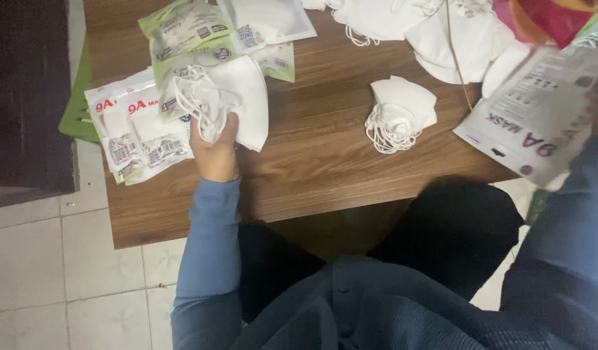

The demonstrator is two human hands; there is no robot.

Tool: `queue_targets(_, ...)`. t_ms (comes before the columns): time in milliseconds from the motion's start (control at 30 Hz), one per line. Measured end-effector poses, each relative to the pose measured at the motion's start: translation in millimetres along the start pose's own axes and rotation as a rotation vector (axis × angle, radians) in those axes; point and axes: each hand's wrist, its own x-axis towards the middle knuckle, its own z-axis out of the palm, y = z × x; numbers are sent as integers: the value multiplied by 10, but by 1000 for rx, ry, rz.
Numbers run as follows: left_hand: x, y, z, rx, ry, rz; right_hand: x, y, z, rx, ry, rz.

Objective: A person is seen organizing and stacking white face masks on a wooden table, likely as part of a quality control or packaging process.

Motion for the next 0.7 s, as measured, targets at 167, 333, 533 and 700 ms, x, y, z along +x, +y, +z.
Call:
queue_targets(167,74,-59,-54,141,35,239,1760,1709,2466,-2389,692,-772)
queue_targets(333,-83,131,0,106,97,297,3350,2705,3417,-2213,502,-380)
queue_targets(533,-245,154,46,40,112,390,4564,3187,2416,-2096,384,-103)
queue_targets(700,-300,-179,98,189,73,288,4604,3529,2561,-2020,494,-418)
